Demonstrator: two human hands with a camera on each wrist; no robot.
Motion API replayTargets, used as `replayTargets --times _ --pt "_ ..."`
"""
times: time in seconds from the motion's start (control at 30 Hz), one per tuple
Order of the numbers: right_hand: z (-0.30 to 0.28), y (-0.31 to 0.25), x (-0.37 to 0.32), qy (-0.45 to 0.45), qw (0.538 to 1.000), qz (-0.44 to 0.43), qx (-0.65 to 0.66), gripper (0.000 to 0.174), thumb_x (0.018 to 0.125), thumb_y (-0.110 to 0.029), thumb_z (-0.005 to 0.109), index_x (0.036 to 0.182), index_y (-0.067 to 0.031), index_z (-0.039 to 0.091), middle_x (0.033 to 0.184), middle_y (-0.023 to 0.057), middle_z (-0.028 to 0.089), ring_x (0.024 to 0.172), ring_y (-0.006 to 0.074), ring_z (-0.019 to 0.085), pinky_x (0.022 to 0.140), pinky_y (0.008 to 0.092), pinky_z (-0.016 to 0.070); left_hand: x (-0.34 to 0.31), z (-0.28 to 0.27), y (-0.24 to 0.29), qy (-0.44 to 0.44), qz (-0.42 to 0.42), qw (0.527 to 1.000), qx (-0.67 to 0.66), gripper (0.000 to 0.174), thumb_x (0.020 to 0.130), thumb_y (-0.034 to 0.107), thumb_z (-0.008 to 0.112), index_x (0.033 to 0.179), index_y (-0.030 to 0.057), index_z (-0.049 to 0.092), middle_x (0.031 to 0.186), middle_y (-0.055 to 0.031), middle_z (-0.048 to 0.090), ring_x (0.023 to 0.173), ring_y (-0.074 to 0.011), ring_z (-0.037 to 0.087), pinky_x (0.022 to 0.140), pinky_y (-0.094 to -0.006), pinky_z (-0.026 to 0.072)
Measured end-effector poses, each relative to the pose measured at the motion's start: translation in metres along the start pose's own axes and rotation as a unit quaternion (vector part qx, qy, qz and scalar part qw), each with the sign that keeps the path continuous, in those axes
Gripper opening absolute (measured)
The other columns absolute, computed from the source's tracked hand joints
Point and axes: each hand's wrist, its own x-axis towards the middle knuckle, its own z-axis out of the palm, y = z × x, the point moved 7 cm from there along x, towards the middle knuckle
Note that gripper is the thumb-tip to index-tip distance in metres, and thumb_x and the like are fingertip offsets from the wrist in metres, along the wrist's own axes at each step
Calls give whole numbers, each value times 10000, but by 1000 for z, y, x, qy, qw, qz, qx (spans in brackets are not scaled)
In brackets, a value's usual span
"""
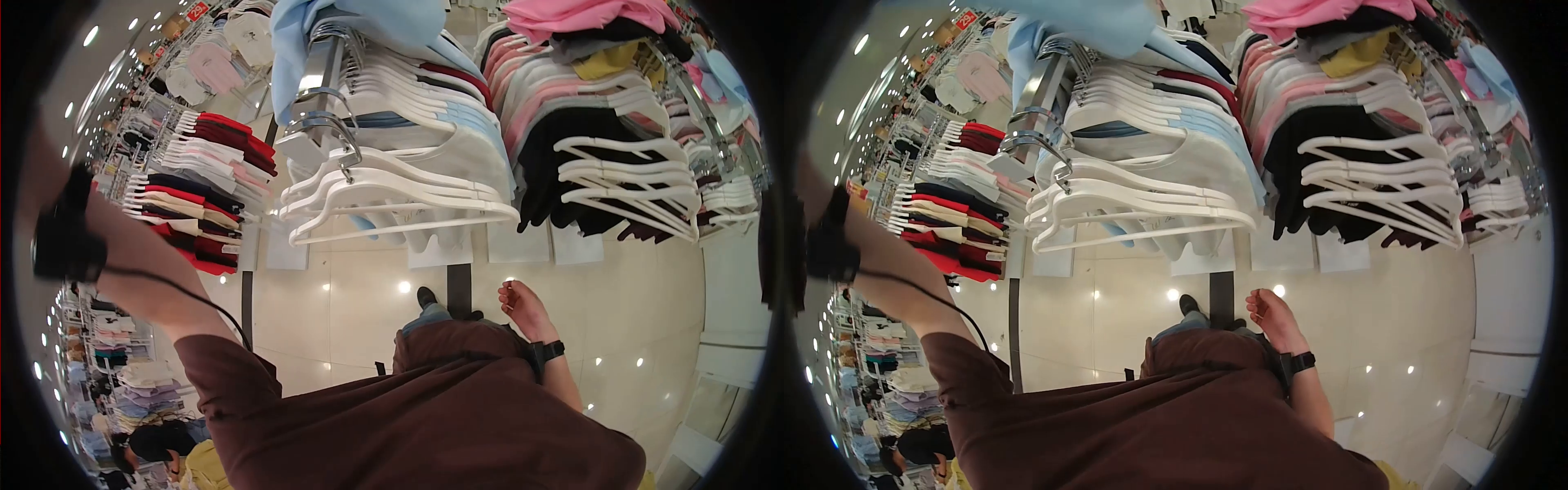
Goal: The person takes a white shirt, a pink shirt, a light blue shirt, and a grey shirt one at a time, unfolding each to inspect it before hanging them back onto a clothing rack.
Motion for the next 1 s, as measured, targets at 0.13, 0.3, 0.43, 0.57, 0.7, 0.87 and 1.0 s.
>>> replayTargets --times 0.13,0.3,0.43,0.57,0.7,0.87,1.0 --pt "-5 7 9 -13 1000 7 -4 227 1078 -308 539 1078 -107 644 1001 -3 698 904 104 651 794 266 501 -43 -29 52 17 15 1000 -21 233 889 200 662 1034 18 664 967 -68 689 859 -153 647 774 -306 512" --pt "9 14 12 -63 997 49 -24 242 1097 -297 514 1118 -92 642 1026 7 698 911 95 653 834 257 517 -146 -64 104 -2 -39 999 -2 191 879 159 668 1012 23 659 958 -59 683 853 -143 643 764 -297 513" --pt "33 14 15 -89 984 59 -139 244 1088 -299 534 1153 -92 647 1066 9 703 947 86 649 851 253 505 -267 -68 112 -94 -210 973 21 160 870 127 673 995 28 655 951 -52 679 848 -136 640 756 -290 513" --pt "78 14 3 -200 950 33 -236 254 1071 -230 567 1244 -54 630 1170 46 704 1055 114 655 907 261 506 -410 -25 102 -303 -454 838 2 134 861 95 677 977 33 652 943 -45 674 844 -128 637 748 -282 514" --pt "141 7 -39 -365 886 14 -286 440 1005 -170 663 1408 -43 539 1308 96 662 1138 163 652 964 306 521 -485 22 91 -312 -619 685 -222 201 903 20 566 1102 19 587 992 -43 655 911 -117 623 799 -274 504" --pt "198 -6 -81 -421 821 -69 -379 674 921 -209 763 1494 -34 454 1238 112 659 1054 215 665 919 345 546 -526 76 97 -325 -640 655 -235 318 938 5 541 1255 35 530 1065 -69 666 984 -122 620 853 -271 497" --pt "188 11 -59 -304 835 -122 -442 574 953 -178 713 1455 -13 490 1193 120 677 1012 202 660 903 346 536 -536 82 91 -373 -641 623 -248 402 925 -7 652 1301 32 513 1127 -80 660 1018 -144 622 912 -293 494"
